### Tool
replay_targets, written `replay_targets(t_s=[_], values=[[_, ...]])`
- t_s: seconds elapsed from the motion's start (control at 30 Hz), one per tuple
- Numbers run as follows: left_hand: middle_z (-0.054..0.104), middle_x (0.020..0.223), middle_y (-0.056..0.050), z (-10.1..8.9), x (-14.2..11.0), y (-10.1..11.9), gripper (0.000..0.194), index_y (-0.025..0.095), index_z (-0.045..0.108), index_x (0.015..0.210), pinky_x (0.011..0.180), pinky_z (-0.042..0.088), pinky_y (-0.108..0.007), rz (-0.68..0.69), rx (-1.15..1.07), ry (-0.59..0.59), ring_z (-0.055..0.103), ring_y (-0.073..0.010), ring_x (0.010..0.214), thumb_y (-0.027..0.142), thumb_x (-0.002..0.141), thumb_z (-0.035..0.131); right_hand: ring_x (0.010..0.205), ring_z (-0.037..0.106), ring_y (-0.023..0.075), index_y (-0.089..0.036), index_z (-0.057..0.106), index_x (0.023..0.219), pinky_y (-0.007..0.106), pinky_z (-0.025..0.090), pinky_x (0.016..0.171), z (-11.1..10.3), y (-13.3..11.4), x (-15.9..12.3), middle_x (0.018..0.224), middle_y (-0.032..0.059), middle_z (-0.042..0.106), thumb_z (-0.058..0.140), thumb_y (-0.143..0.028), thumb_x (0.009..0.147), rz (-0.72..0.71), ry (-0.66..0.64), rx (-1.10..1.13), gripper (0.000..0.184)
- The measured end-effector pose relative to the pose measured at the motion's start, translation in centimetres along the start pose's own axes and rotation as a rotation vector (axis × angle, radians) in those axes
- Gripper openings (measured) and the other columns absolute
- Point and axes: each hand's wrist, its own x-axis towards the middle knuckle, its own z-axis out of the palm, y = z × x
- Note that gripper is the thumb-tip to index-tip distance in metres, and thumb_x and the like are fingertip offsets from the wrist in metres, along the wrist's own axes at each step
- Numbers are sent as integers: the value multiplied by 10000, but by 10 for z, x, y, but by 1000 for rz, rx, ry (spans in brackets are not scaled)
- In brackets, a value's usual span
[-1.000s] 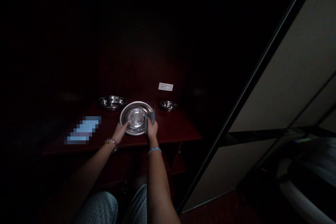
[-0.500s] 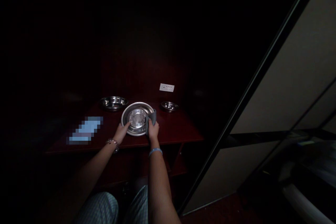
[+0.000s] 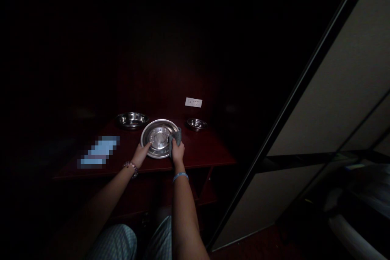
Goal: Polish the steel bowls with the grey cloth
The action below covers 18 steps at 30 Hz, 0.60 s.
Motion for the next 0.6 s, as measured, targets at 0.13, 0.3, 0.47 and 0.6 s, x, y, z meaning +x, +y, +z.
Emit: replay_targets(t_s=[0.13,0.3,0.47,0.6], values=[[811,1172,-178,0,1,-1,247,120,743,1073,1161,504,-451,2,-15,-7,718,-322,1278,134,830,791,929,776,259,-177,812,972,301,575,824,1,2,1,972,98,833,654,-447,872,8,15,3,328],[816,1152,-170,0,2,-4,258,122,746,1080,1158,507,-466,8,-13,-5,731,-322,1251,148,828,793,917,773,257,-174,810,961,301,574,810,1,1,2,960,96,833,650,-444,869,7,15,0,327],[811,1177,-173,0,1,-4,234,128,746,1067,1165,500,-456,33,-12,-2,727,-319,1260,138,835,778,925,774,257,-165,804,984,306,578,825,0,-2,0,984,105,832,632,-445,883,9,-1,-11,343],[814,1158,-175,1,0,-2,217,133,749,1036,1160,506,-478,43,-27,-11,738,-328,1238,138,823,788,947,774,260,-167,802,984,310,577,846,-1,-5,-3,1001,109,833,626,-436,893,0,-3,-30,334]])
